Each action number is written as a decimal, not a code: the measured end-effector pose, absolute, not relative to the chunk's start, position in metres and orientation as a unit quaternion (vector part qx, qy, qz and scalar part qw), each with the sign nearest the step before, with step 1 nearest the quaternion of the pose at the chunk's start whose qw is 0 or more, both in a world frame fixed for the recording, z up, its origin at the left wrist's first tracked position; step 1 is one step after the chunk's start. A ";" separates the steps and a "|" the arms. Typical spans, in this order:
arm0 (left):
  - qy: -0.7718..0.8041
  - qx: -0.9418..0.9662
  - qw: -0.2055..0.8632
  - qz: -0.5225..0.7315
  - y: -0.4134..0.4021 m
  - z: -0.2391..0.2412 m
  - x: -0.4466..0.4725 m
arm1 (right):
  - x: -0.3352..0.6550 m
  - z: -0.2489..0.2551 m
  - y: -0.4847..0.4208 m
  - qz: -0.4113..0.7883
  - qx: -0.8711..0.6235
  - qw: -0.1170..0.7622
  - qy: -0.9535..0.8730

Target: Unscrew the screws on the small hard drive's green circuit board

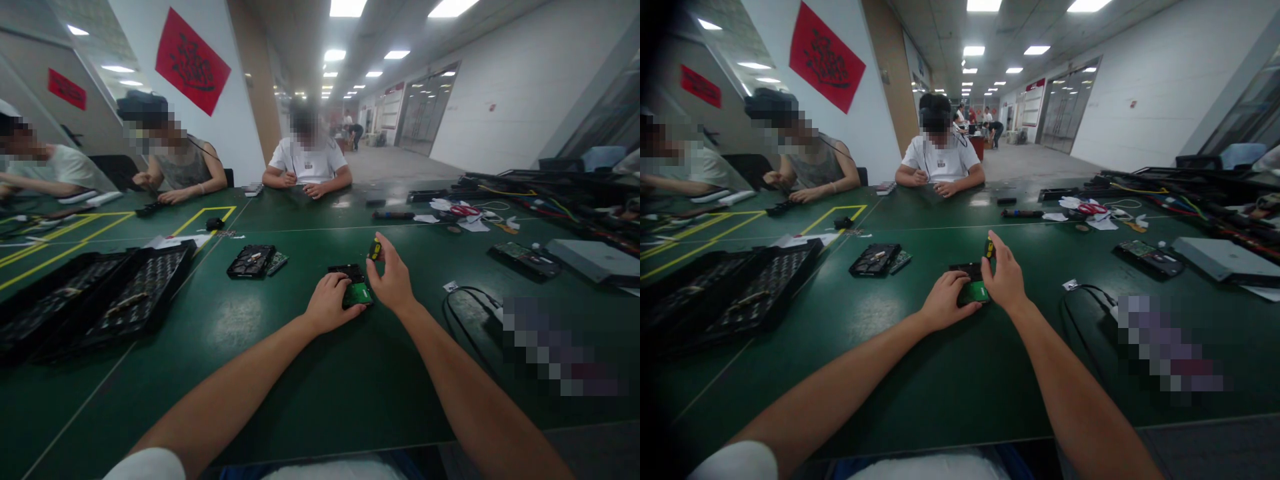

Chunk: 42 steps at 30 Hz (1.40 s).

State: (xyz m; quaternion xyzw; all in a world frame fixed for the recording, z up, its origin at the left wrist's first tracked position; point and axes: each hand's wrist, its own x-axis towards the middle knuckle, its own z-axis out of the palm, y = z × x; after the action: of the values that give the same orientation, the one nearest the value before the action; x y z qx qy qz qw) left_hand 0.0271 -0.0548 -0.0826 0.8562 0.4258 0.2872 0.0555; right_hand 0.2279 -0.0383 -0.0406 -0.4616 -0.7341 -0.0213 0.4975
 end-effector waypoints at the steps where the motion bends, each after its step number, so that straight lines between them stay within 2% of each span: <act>1: 0.426 0.856 0.055 0.287 -0.055 -0.083 0.027 | 0.228 -0.041 -0.038 -0.013 -0.456 0.499 -0.736; 34: 0.443 0.837 0.083 0.311 -0.055 -0.081 0.027 | 0.230 -0.037 -0.039 -0.048 -0.497 0.482 -0.720; 42: 0.440 0.841 0.074 0.305 -0.054 -0.082 0.027 | 0.231 -0.043 -0.033 -0.031 -0.506 0.521 -0.687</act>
State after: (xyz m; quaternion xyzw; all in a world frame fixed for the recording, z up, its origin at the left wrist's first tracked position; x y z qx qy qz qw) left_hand 0.0269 -0.0543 -0.0825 0.8414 0.4401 0.3047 0.0739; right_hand 0.2308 -0.0330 -0.0433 -0.5063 -0.6866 -0.0308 0.5209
